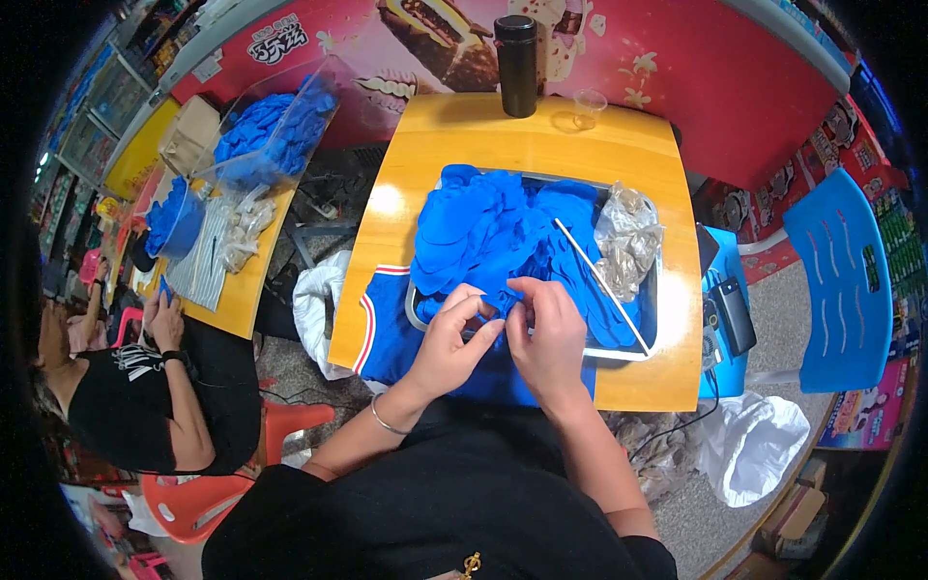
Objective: Assembling blue fabric pieces by applying glue with a stick and joining them together.
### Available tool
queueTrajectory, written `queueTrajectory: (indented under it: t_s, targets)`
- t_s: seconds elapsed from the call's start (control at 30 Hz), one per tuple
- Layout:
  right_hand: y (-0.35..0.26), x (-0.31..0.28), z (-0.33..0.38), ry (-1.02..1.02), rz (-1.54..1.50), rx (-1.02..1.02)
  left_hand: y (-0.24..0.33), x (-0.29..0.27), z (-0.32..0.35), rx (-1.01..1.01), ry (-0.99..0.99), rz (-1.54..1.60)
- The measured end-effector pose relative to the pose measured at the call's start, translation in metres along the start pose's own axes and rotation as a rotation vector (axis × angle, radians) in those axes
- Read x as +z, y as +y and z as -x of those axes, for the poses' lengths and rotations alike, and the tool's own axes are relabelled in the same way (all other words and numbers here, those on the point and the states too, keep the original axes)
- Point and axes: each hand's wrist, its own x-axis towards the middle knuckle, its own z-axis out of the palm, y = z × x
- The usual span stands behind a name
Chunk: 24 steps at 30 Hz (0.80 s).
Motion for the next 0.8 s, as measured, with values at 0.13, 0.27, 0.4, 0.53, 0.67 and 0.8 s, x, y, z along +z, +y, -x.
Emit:
queueTrajectory:
  t_s: [0.13,0.27,0.4,0.53,0.67,0.8]
  targets:
    - [0.005,-0.004,0.001,-0.099,-0.003,0.014,-0.01,-0.01,-0.003,-0.057,-0.062,0.138]
    - [0.001,-0.005,0.005,-0.226,-0.018,0.078,-0.015,-0.011,-0.006,0.178,0.128,-0.359]
    - [-0.004,-0.008,0.005,-0.257,-0.062,0.049,-0.009,0.0,0.001,0.105,0.224,-0.239]
    - [-0.008,-0.01,0.0,-0.338,-0.044,0.107,-0.015,-0.007,0.001,0.197,0.257,-0.255]
    - [-0.002,-0.008,0.003,-0.36,-0.031,0.046,-0.016,-0.012,-0.004,0.253,0.165,-0.303]
    - [-0.005,0.0,0.005,-0.174,0.148,-0.042,-0.01,-0.013,-0.007,0.129,0.084,-0.206]
